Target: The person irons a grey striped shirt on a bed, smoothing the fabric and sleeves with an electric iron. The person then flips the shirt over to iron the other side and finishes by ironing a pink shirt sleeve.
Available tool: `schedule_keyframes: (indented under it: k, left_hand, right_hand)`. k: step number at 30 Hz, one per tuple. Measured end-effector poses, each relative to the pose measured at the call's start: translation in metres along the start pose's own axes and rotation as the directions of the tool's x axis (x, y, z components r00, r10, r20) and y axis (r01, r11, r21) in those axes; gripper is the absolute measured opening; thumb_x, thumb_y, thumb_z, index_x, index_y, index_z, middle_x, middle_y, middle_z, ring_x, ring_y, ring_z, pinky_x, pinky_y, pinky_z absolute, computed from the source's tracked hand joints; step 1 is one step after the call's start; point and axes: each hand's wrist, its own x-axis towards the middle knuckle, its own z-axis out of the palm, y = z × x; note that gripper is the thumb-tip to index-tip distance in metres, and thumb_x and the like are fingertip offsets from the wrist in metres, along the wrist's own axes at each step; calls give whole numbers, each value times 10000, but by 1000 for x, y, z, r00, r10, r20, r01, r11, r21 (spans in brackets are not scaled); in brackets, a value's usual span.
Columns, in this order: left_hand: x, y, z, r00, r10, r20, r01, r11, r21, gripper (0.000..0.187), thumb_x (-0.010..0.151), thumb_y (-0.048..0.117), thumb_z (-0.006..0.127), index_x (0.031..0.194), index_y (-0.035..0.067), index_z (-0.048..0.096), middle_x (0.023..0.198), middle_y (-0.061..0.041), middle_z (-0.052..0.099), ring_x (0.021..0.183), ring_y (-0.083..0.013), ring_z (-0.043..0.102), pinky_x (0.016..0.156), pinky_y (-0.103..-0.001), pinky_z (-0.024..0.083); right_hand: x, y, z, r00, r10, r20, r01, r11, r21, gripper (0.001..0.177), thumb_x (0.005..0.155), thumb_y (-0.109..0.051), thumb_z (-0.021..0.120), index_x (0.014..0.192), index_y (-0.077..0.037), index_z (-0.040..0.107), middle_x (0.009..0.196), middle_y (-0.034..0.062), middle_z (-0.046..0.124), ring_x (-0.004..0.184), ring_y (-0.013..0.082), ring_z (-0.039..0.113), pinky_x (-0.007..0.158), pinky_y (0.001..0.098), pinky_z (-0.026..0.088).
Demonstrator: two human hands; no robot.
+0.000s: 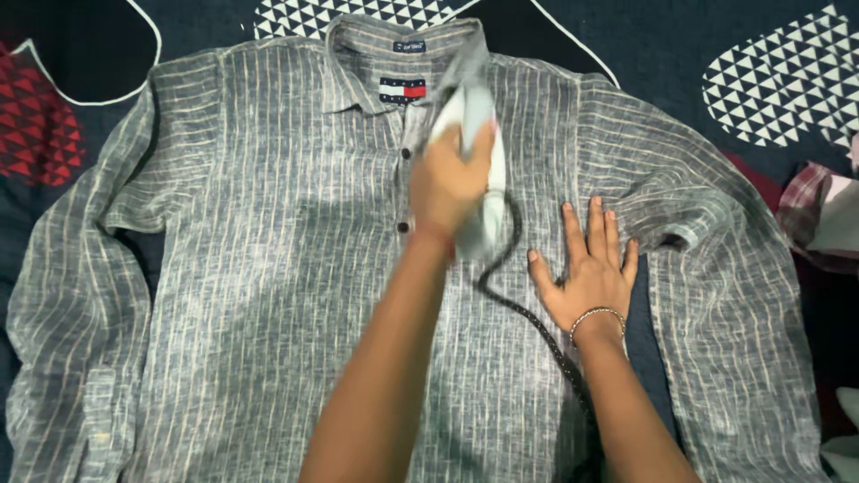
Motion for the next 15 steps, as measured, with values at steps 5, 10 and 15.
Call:
schedule_keyframes:
  k: [5,10,15]
  left_hand:
    - [-160,21,-65,916,-304,262,282,952,118,451,972,416,574,1180,17,612,741,-270,713,688,-445,729,589,-513,552]
    - [-171,24,-75,946,-266,183,266,964,27,426,952,412,591,1141,40,682,779,-239,741,701,-420,745,600,-498,561]
    - [-65,5,-43,983,-176,50,175,984,27,484,969,468,590,1058,5,701,755,-216,716,711,-389,722,610,-469,536]
  right_hand:
    - [2,-3,-2,1000,-11,26,12,1000,-26,950,833,-738,542,1595,-203,351,1711,120,151,1561,308,143,1216,589,67]
    - [3,0,-1,998,-20,54,22,999,-39,1097,745,-819,572,1605,-203,284,1703,120,102,1559,301,97,1202,584,40]
    - [1,0,2,996,12,86,-7,998,-57,1124,721,-829,582,1616,-224,272,1717,99,89,1568,284,84,1216,579,43]
